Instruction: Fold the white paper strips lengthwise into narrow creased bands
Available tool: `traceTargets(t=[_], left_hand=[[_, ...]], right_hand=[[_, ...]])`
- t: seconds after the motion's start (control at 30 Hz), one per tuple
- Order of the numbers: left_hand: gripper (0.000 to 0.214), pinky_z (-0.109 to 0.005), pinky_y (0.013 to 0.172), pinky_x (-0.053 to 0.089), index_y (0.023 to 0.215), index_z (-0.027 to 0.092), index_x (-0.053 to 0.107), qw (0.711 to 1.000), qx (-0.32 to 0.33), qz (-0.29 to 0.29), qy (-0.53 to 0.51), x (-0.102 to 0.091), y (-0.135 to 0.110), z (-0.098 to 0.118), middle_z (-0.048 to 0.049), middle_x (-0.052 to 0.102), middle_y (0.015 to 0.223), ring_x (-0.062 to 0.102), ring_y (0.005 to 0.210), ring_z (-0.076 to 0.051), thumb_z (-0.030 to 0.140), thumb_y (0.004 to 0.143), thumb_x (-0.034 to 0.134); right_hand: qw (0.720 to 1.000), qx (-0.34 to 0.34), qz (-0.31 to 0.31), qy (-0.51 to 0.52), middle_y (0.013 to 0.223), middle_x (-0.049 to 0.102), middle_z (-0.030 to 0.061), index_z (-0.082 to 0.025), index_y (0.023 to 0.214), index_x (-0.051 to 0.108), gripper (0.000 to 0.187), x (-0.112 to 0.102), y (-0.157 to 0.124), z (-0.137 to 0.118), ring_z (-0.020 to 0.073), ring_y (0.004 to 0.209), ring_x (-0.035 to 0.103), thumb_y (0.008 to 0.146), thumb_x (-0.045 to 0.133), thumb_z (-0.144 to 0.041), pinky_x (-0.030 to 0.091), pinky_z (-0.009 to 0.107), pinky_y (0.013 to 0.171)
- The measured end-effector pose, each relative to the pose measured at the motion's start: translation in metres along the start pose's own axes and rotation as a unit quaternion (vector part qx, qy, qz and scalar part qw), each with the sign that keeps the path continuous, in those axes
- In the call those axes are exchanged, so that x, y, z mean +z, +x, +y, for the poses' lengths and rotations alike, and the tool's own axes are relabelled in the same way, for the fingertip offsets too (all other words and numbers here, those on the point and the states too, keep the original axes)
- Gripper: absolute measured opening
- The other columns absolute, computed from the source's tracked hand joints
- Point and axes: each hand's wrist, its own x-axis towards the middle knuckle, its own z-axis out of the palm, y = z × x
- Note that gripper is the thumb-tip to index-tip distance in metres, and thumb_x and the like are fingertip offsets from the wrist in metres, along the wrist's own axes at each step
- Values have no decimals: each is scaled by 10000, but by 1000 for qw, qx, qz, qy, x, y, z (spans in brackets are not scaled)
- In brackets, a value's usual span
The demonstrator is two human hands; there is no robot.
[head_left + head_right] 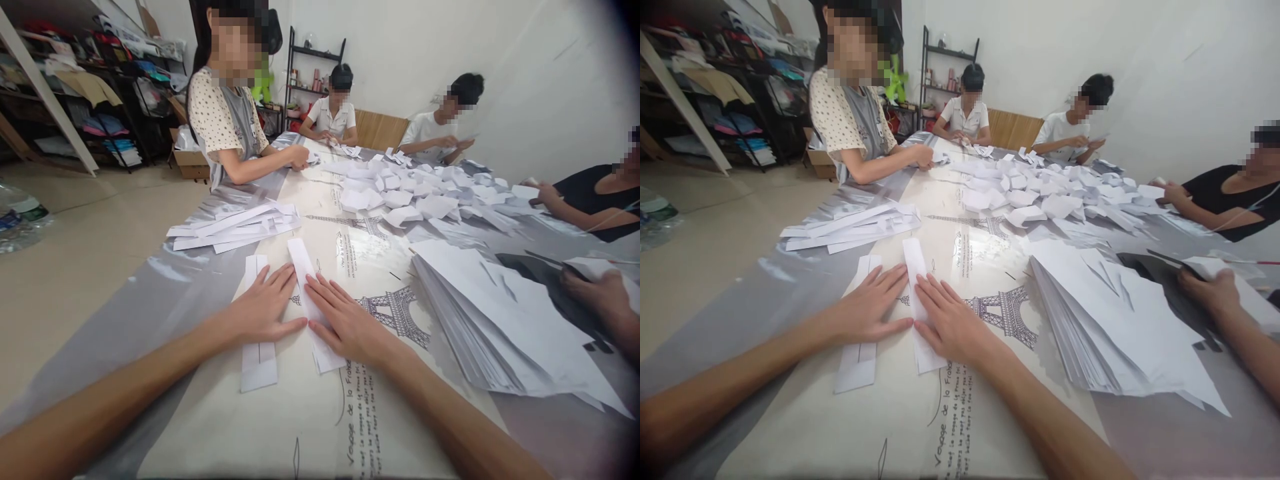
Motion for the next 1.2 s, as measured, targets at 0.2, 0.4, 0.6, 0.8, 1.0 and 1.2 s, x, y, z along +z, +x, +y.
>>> traceTargets(t=[0.2, 0.4, 0.6, 0.8, 1.0, 1.2], left_hand=[[962, -532, 1254, 115, 1605, 12, 199, 1000, -16, -5, 9, 4, -2, 2, -250, 180, 1669, 149, 1569, -361, 747, 985, 251], [970, -530, 1256, 79, 1624, 22, 133, 1000, -12, -24, 2, 6, -3, 1, -241, 98, 1678, 89, 1580, -346, 754, 991, 194], [943, -548, 1258, 62, 1622, 15, 138, 999, -17, -31, -7, 10, -2, -1, -236, 73, 1682, 50, 1582, -346, 726, 1006, 195], [954, -561, 1253, 78, 1619, 8, 145, 999, -23, -29, -11, 10, -3, 0, -244, 73, 1678, 61, 1579, -357, 734, 1003, 199], [952, -561, 1249, 105, 1615, 18, 174, 1000, -17, -16, -5, 12, -4, -1, -244, 127, 1677, 113, 1575, -357, 743, 1000, 220], [688, -582, 1170, 312, 1454, 79, 486, 992, 77, 91, 34, 7, 0, -5, -240, 493, 1515, 449, 1423, -385, 618, 1043, 364]], right_hand=[[999, 12, -40, -25, 1714, 105, 60, -187, 1659, 52, 660, 2, 2, -1, 234, 1582, 70, 1102, 274, -460, 177, 498, 1304], [998, 11, -40, -46, 1715, 75, 43, -227, 1654, -47, 654, 5, 3, -2, 234, 1579, 64, 1108, 233, -451, 184, 499, 1300], [996, 1, -54, -66, 1715, 55, 64, -192, 1648, -71, 657, 7, 2, -2, 232, 1582, 37, 1109, 204, -445, 155, 496, 1304], [995, 11, -45, -85, 1715, 84, 61, -186, 1655, -33, 633, 11, 4, -3, 224, 1584, 45, 1108, 177, -426, 164, 500, 1301], [994, 19, -46, -99, 1714, 110, 74, -148, 1658, 41, 627, 14, 6, -6, 218, 1586, 56, 1101, 170, -406, 161, 491, 1300], [991, 69, -60, -101, 1709, 152, 73, -141, 1653, 124, 612, 3, 5, -8, 219, 1582, 104, 1082, 198, -348, 177, 489, 1296]])
